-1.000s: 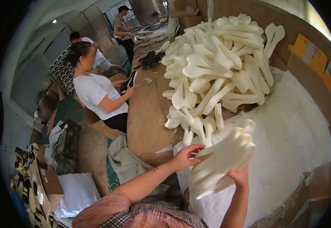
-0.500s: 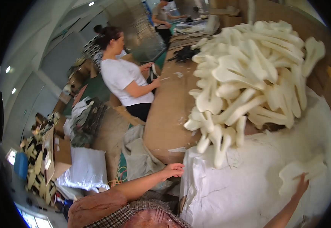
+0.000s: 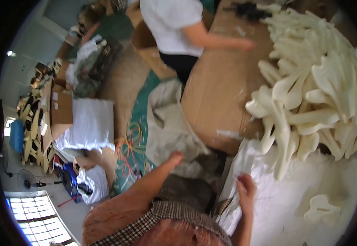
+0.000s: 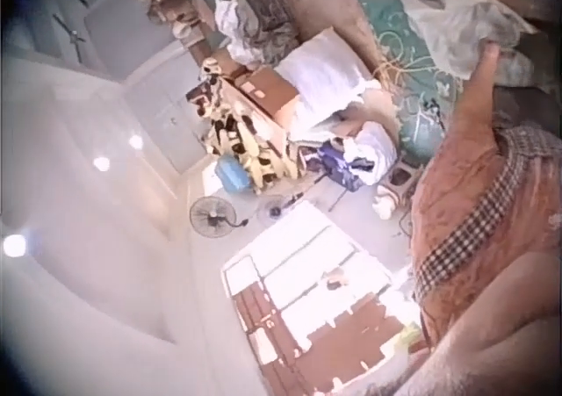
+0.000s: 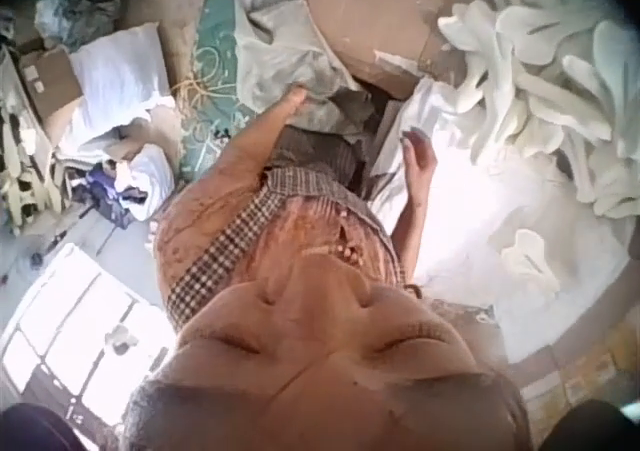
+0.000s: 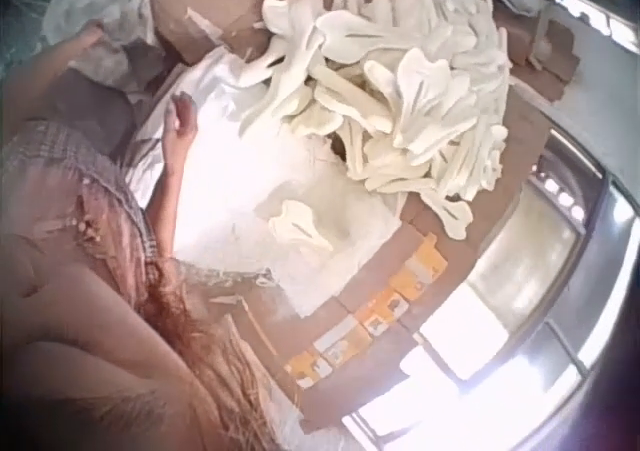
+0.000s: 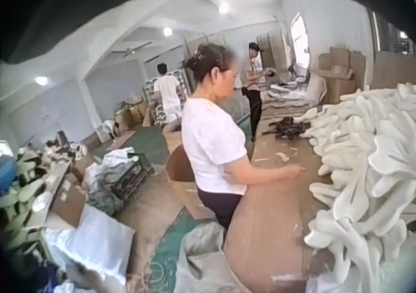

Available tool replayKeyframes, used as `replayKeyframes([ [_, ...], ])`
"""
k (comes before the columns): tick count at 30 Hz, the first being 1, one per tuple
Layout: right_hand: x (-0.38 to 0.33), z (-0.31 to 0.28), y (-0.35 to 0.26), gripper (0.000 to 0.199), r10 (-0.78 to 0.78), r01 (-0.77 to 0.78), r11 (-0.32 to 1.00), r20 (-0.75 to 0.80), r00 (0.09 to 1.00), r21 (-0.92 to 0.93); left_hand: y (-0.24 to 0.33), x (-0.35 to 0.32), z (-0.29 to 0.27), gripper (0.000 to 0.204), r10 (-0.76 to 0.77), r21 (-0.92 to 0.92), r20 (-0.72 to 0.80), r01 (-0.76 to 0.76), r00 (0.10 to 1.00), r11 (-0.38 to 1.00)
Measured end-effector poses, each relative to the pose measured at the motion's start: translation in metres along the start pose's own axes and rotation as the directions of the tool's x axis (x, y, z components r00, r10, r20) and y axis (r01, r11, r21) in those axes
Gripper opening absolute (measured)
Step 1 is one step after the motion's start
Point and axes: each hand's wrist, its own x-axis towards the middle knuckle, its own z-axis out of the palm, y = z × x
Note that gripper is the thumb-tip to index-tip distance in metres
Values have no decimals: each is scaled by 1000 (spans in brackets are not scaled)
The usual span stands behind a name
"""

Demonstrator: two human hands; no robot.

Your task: Organizing and packing white foam saddle-shaped parts into sacks and cardboard boxes.

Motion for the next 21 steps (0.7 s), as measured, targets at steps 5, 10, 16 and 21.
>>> replayKeyframes([
  [5, 100, 193, 85, 36, 144, 20, 977, 719, 680, -214, 43, 32, -48, 76, 78, -21, -530, -104, 844, 994],
  [10, 207, 294, 175, 51, 468, 259, 453, 474, 746, -853, 83, 43, -169, 51, 14, -471, -484, -274, 875, 838],
  [16, 219, 359, 138, 57, 365, 43, 812, 563, 741, -582, 37, 37, -119, 23, 425, -561, 359, -172, 831, 810],
  [21, 164, 386, 12, 51, -38, 602, 621, 747, 664, -503, 50, 36, -17, 66, 584, -54, 179, -585, 792, 809],
])
